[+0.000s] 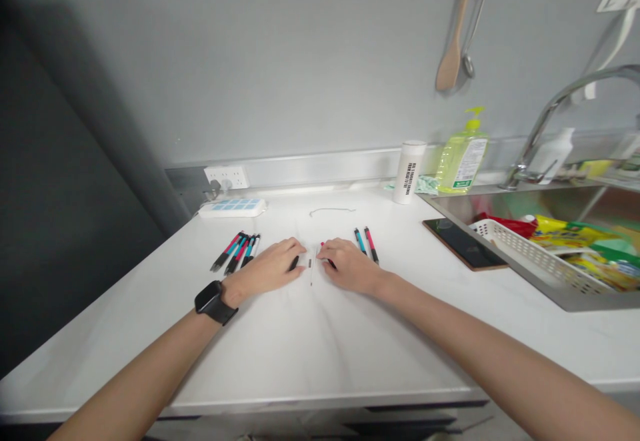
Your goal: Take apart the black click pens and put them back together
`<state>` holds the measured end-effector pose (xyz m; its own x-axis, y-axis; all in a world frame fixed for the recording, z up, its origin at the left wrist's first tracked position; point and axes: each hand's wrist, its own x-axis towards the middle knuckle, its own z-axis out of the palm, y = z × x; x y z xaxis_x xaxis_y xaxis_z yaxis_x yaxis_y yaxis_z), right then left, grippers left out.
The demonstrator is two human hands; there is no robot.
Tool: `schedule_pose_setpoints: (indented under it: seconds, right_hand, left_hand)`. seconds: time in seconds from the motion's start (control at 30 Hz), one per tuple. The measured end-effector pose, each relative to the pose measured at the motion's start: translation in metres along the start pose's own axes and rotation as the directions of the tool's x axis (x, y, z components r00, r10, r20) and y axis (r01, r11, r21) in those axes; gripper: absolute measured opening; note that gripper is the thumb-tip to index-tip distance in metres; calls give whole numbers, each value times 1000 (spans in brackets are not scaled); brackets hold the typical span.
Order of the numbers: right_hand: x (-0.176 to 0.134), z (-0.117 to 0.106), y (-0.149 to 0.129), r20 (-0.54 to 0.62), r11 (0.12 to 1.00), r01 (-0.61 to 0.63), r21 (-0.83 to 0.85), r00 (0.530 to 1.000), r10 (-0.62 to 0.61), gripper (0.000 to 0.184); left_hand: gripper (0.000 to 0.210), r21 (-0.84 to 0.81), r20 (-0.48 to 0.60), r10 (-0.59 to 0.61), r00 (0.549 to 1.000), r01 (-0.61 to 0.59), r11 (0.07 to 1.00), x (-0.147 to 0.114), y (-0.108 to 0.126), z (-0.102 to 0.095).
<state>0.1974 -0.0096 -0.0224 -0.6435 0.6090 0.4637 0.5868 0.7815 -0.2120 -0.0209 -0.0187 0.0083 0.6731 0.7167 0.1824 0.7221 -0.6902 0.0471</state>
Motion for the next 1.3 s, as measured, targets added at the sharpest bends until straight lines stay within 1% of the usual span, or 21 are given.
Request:
schedule_pose_setpoints:
  seconds: [0.17,0.3,0.37,0.47,0.7,0.87,1.0,1.1,1.23,1.3]
  right_hand:
    - [-1,1,1,-12,999,-48,21,999,48,27]
    - [-1,0,1,12,999,-45,24,999,45,26]
    - [-1,-1,0,27,999,-34,25,999,33,25]
    - [0,-2,-2,26,999,-11,41,1000,10,25]
    - [1,-2,-3,-3,996,6,90,1000,-6,25]
    - [0,-2,-3,3,995,37,94,999,-38,27]
    - [-1,-2,-6,35,991,66,116,997,-70,27]
    - [-1,-3,-9,43,987,75,143,996,-82,28]
    - [0,-3,-11,44,986,93,139,994,-100,30]
    - [-1,-3,-10,47,988,87,131,994,-94,30]
  left_hand:
    - [29,14,12,-42,999,42,999,-1,1,0]
    - [33,66,37,-124,992,122,990,-1,8,-9]
    - [34,71,66,-169,983,164,984,-1,12,-14]
    - [35,78,123,-183,975,175,981,0,16,-19]
    - [33,60,70,-214,974,210,976,1,16,-13]
    - [32,30,52,-237,970,235,971,2,14,-12]
    - [30,4,13,-248,969,248,969,2,12,-9]
    - [29,-23,18,-239,971,240,971,2,12,-8]
    - [23,-4,40,-241,970,241,971,2,14,-10]
    - [23,-1,40,-244,969,245,970,2,15,-11]
